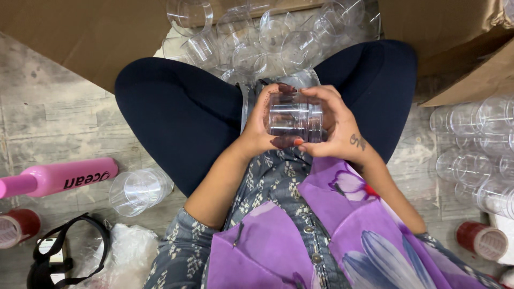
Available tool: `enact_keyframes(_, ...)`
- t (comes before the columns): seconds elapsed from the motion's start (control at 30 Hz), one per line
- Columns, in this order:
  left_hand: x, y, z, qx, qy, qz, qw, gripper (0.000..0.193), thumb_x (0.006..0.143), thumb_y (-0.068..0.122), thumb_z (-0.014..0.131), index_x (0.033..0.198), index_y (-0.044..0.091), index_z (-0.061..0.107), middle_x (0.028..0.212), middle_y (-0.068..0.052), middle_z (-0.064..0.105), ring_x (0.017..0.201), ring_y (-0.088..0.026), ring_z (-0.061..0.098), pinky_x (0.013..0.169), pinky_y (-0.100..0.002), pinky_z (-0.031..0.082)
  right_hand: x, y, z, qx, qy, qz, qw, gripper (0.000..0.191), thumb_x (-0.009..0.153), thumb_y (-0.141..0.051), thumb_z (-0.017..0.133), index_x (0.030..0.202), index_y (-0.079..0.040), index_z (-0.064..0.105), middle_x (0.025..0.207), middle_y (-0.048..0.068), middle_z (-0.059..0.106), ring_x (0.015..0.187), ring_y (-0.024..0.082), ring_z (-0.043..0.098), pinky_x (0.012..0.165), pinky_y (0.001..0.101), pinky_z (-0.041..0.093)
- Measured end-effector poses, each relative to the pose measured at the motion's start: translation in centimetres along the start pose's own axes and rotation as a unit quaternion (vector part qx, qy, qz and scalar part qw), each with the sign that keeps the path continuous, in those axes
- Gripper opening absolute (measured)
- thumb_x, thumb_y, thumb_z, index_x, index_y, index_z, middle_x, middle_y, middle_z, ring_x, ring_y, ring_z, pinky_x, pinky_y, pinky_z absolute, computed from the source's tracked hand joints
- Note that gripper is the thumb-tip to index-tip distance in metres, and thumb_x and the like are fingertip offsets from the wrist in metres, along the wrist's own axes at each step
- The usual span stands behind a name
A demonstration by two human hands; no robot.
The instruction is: The person sits on the floor among cardboard boxes full of clear plastic cups and lids. They pick up a cup, place a lid on it, press the lid down to secure it, and set the finished container aside, repeating this with one container at a time.
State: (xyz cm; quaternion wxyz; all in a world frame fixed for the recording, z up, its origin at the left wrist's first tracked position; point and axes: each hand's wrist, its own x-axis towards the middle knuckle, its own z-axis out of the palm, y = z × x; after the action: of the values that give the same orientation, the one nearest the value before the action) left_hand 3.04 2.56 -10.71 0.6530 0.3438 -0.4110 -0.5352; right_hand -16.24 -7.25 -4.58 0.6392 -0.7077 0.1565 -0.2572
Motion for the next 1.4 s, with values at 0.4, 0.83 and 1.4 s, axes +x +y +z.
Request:
enact_keyframes(0.4, 0.1, 0.2, 0.5, 0.195, -0.015, 0.081, 0.977, 0.115, 0.063, 0.029, 0.104, 0.15, 0.01, 0.031, 0.147, -0.01, 0.046, 0.14, -0.022, 0.052, 0.116, -0.04, 0.052, -0.2, 0.1, -0.5, 0.105, 0.04, 0.056, 0.992, 0.093, 0.069, -0.014, 0.091, 0.149, -0.006, 0.044, 0.149, 0.013, 0.057, 0.14, 0.025, 0.057, 0.122, 0.0392, 0.047)
enact_keyframes(0.83, -0.2, 1.1, 0.3, 0.215, -0.032, 0.069, 0.974, 0.11, 0.064, 0.029, 0.103, 0.149, 0.007, 0.036, 0.145, -0.011, 0.05, 0.138, -0.023, 0.055, 0.116, -0.039, 0.052, -0.6, 0.1, -0.3, 0.145, 0.043, 0.084, 0.985, 0.089, 0.07, -0.01, 0.091, 0.145, -0.008, 0.045, 0.14, 0.009, 0.056, 0.134, 0.022, 0.058, 0.115, 0.0372, 0.05)
enact_keyframes(1.4, 0.3, 1.3, 2.2, 0.209, 0.133, 0.142, 0.958, 0.112, 0.066, 0.031, 0.104, 0.151, 0.009, 0.035, 0.155, -0.011, 0.043, 0.141, -0.028, 0.053, 0.116, -0.046, 0.058, 0.0, 1.1, -0.2, 0.232, 0.16, 0.145, 0.948, 0.075, 0.084, -0.022, 0.075, 0.149, -0.01, 0.041, 0.138, 0.014, 0.053, 0.127, 0.032, 0.06, 0.096, 0.0463, 0.06)
